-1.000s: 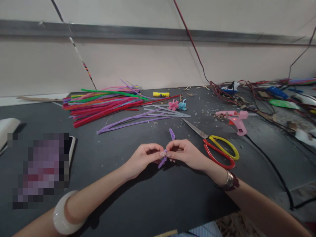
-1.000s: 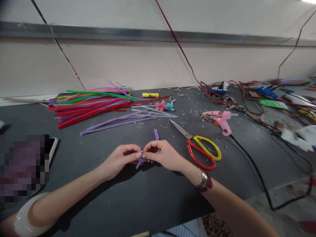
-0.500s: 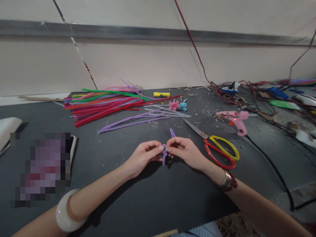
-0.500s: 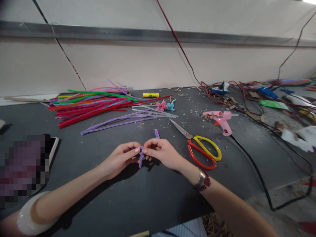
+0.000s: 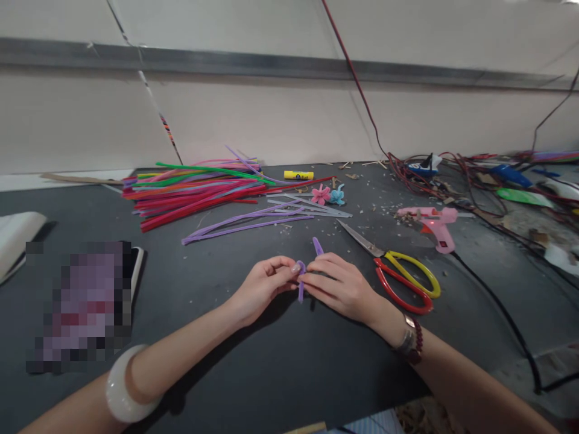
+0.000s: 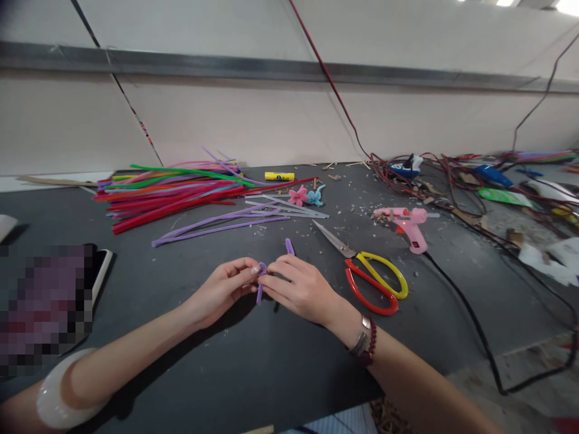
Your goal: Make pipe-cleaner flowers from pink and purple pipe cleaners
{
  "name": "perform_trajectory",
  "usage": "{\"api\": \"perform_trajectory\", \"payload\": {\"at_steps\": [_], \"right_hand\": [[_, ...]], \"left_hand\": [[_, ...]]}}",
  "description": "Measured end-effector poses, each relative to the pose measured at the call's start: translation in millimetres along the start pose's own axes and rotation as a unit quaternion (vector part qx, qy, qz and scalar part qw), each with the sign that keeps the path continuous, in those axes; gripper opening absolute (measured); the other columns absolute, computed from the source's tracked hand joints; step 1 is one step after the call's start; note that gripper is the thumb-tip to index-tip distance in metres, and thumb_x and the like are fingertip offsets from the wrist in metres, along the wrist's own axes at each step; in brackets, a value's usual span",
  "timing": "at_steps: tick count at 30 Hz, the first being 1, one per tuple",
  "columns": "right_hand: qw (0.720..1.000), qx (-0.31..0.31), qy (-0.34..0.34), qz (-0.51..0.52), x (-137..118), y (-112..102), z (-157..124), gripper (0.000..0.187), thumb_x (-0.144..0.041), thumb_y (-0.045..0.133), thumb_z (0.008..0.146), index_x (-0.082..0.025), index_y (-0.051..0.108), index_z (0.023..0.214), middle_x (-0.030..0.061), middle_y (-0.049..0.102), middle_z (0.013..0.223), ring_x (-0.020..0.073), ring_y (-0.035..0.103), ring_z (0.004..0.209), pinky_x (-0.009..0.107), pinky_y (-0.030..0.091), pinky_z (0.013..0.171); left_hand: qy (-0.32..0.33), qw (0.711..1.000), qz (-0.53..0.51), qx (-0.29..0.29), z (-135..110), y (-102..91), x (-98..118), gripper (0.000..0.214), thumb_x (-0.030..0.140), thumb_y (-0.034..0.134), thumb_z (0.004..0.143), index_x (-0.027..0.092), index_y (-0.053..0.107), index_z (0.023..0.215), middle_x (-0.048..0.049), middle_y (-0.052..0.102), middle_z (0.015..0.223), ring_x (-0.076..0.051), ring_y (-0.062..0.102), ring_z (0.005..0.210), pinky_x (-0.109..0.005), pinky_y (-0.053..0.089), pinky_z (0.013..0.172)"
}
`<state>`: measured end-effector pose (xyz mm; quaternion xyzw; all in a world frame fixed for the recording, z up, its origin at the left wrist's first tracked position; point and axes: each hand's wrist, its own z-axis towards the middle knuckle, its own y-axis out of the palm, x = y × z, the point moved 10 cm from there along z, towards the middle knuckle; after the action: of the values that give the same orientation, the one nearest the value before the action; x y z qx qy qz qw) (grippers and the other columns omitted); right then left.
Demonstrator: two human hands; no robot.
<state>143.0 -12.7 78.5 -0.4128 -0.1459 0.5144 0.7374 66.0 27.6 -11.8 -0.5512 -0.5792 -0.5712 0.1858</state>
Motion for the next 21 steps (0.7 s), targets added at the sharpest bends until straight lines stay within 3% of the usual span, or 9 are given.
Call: {"api": "perform_trajectory", "payload": {"at_steps": [8, 13, 16, 19, 21], "right_hand": [[0.997, 0.068, 0.017, 0.040, 3.1, -4.3, -1.9, 0.017, -0.010, 0.056, 0.078, -0.017, 0.062, 0.092, 0.0060, 0.064, 0.086, 0.0170, 0.054, 0.084, 0.032, 0.050, 0.075], [0.975, 0.117, 0.130, 0.135, 19.5, -7.3, -2.0, 0.010, -0.013, 0.056, 0.077, -0.019, 0.063, 0.081, 0.0041, 0.065, 0.076, 0.0150, 0.058, 0.074, 0.030, 0.049, 0.072], [0.937, 0.100, 0.262, 0.209, 40.9, 3.5, -8.4, 0.004, -0.020, 0.059, 0.076, -0.018, 0.061, 0.074, 0.0028, 0.063, 0.071, 0.0139, 0.059, 0.066, 0.029, 0.049, 0.066], [0.863, 0.081, 0.367, 0.337, 59.3, 23.4, -19.8, 0.010, -0.026, 0.062, 0.073, -0.018, 0.058, 0.077, 0.0013, 0.061, 0.072, 0.0128, 0.059, 0.065, 0.025, 0.050, 0.061], [0.811, 0.075, 0.401, 0.419, 65.7, 36.3, -24.9, 0.018, -0.027, 0.066, 0.070, -0.018, 0.055, 0.082, 0.0002, 0.059, 0.073, 0.0120, 0.059, 0.066, 0.024, 0.050, 0.059]], "left_hand": [[-0.005, 1.000, -0.027, -0.003, -0.1, 1.3, -0.5, 0.017, 0.018, 0.069, 0.068, 0.012, 0.068, 0.085, -0.0036, 0.067, 0.075, -0.009, 0.058, 0.066, -0.021, 0.045, 0.069], [0.000, 1.000, 0.012, 0.024, 0.2, -5.2, -2.0, 0.019, 0.020, 0.071, 0.065, 0.013, 0.071, 0.082, -0.0047, 0.070, 0.076, -0.011, 0.060, 0.069, -0.025, 0.045, 0.075], [0.020, 0.999, 0.040, 0.030, -0.1, -7.1, 0.5, 0.019, 0.020, 0.072, 0.064, 0.014, 0.071, 0.082, -0.0043, 0.070, 0.073, -0.011, 0.061, 0.068, -0.024, 0.046, 0.074], [0.034, 0.997, 0.066, 0.036, -0.9, -7.9, 3.4, 0.017, 0.020, 0.071, 0.065, 0.014, 0.071, 0.081, -0.0042, 0.071, 0.073, -0.012, 0.062, 0.069, -0.024, 0.047, 0.073], [0.036, 0.996, 0.079, 0.032, -1.5, -6.3, 4.8, 0.016, 0.021, 0.070, 0.066, 0.014, 0.071, 0.081, -0.0040, 0.071, 0.073, -0.012, 0.062, 0.069, -0.023, 0.047, 0.073]]}}
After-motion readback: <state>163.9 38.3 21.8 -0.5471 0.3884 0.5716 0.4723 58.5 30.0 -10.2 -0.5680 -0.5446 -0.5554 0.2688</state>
